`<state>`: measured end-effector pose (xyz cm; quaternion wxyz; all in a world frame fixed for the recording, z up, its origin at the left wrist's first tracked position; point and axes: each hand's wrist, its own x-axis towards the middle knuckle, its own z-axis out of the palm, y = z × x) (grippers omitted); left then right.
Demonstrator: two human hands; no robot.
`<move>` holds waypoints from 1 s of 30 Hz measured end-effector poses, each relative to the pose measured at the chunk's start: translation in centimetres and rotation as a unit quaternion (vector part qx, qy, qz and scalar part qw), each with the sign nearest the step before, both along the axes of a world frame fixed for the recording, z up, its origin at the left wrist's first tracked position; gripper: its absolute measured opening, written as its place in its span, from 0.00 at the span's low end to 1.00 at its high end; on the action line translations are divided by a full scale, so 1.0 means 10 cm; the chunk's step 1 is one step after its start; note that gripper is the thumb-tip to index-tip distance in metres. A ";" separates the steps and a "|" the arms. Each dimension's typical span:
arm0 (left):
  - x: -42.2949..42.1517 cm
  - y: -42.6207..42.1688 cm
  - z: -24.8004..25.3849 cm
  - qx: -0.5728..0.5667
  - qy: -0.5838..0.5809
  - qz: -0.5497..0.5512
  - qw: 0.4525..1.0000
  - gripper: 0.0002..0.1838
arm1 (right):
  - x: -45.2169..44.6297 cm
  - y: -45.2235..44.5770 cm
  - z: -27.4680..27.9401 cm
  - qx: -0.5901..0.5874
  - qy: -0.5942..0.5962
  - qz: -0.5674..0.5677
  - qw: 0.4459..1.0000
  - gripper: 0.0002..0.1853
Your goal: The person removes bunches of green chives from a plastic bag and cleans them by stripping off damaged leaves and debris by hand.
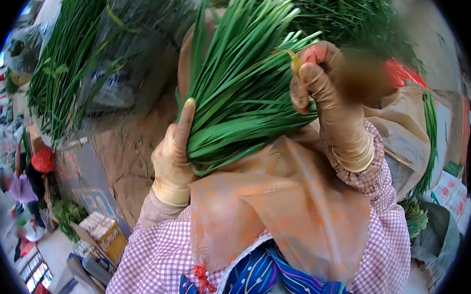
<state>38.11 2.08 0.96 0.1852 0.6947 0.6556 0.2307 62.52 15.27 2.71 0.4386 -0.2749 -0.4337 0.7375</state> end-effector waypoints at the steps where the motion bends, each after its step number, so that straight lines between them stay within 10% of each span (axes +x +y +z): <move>1: 0.00 0.02 -0.06 0.015 -0.011 -0.004 1.000 0.47 | 0.07 0.04 0.07 0.010 -0.014 -0.036 0.999 0.07; 10: -0.08 0.01 -0.36 -0.109 -0.388 0.032 0.915 0.36 | 1.33 0.50 0.62 0.112 0.077 -0.152 0.979 0.10; 13: -0.05 0.00 -0.33 -0.051 -0.315 0.013 0.948 0.40 | 1.60 0.66 0.64 0.123 0.103 -0.074 0.984 0.12; 16: -0.06 -0.02 -0.37 -0.103 -0.401 0.085 0.906 0.41 | 1.47 0.95 0.31 0.139 -0.150 -0.513 0.834 0.09; 22: -0.11 -0.03 -0.41 -0.023 -0.255 0.018 0.966 0.45 | 2.11 1.16 0.13 0.090 -0.184 -0.564 0.800 0.12; 24: -0.10 -0.01 -0.43 -0.029 -0.267 0.033 0.963 0.48 | 1.87 1.08 0.09 0.227 -0.425 -0.338 0.809 0.14; 30: -0.01 0.07 -0.29 0.031 -0.208 -0.030 0.977 0.51 | 0.55 0.58 0.18 0.171 -0.350 -0.163 0.906 0.15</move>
